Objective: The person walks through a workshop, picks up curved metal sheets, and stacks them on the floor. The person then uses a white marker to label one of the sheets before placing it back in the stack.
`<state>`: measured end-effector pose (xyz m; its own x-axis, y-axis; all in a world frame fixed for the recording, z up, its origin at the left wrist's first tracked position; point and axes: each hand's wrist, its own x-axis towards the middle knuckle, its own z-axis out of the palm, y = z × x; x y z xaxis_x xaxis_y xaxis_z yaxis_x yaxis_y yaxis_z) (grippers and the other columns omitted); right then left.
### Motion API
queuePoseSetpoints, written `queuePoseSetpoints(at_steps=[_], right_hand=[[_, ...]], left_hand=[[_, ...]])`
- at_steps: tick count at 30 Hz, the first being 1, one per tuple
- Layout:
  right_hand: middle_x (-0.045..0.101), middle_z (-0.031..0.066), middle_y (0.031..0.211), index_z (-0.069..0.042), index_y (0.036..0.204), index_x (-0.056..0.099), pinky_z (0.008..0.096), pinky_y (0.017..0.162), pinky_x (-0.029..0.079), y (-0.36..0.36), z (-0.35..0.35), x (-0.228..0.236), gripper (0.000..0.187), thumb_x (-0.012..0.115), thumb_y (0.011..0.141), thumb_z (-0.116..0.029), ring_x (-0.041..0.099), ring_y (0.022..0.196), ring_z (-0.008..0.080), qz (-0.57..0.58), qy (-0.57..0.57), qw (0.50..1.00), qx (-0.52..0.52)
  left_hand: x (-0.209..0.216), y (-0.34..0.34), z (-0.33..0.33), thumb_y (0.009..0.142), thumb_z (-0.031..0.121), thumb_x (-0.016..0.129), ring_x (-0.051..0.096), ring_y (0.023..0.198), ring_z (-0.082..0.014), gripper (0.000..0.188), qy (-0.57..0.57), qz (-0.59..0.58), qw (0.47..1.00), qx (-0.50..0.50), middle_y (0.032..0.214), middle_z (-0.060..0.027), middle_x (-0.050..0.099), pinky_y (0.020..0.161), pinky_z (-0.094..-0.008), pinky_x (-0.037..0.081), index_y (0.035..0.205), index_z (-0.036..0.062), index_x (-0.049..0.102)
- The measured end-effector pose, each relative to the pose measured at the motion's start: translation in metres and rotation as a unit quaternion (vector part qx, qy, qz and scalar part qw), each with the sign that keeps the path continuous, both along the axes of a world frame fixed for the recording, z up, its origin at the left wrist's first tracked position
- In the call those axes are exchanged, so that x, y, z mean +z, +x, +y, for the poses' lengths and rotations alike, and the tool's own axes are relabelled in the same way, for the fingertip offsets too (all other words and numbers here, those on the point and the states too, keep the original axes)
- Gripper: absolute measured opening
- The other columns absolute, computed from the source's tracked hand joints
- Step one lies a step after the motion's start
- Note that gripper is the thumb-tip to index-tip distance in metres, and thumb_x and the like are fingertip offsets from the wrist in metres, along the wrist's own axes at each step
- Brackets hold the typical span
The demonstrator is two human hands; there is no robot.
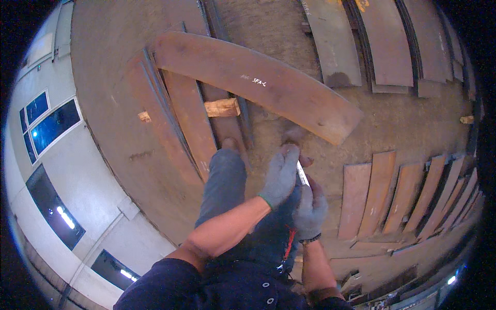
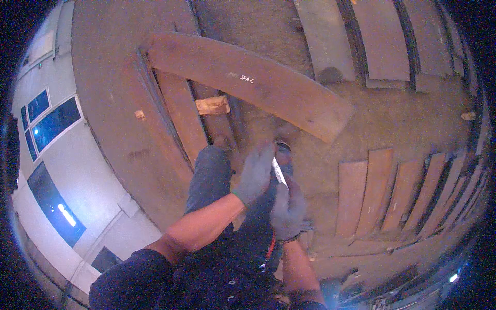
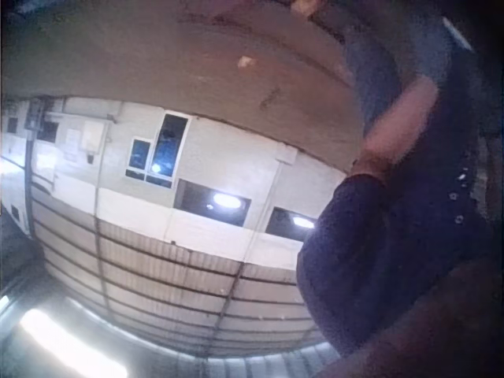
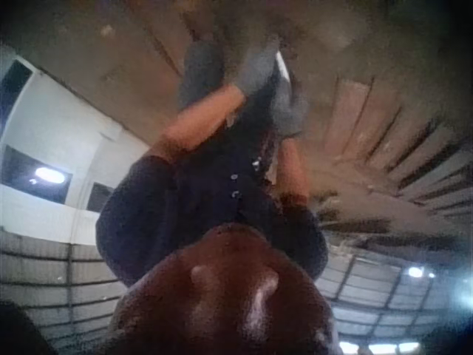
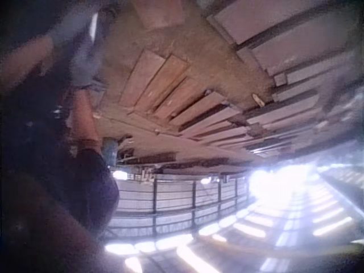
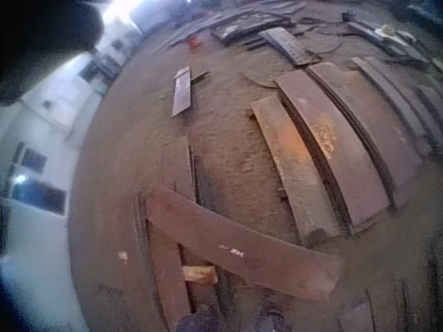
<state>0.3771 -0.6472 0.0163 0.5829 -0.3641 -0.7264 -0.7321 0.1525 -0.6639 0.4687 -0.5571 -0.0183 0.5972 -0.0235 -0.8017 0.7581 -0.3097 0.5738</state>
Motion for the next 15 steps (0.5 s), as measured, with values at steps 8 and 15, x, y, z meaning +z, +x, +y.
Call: queuePoseSetpoints(at_steps=[8,15], right_hand=[[0.049,-0.0030,0.074,0.001,0.138,0.053,0.0256,0.051,0.043,-0.054,-0.014,0.015,0.045,0.055,0.102,-0.025,0.047,0.060,0.0067,0.102,0.240,0.941,-0.217],[0.050,-0.0004,0.073,-0.002,0.142,0.051,0.0279,0.047,0.047,-0.150,-0.079,0.121,0.046,0.054,0.103,-0.024,0.048,0.055,0.0093,0.176,0.029,0.978,-0.109]], left_hand=[[0.019,-0.025,0.000,0.104,0.041,0.051,0.069,0.089,-0.0246,0.044,0.002,-0.026,0.989,-0.145,0.097,-0.0137,0.071,0.079,-0.0382,0.053,0.119,-0.0001,0.059],[0.102,-0.093,-0.008,0.088,0.033,0.063,0.070,0.091,-0.0393,0.034,-0.109,0.012,0.802,-0.587,0.097,-0.0199,0.073,0.078,-0.0494,0.055,0.106,0.0067,0.074]])
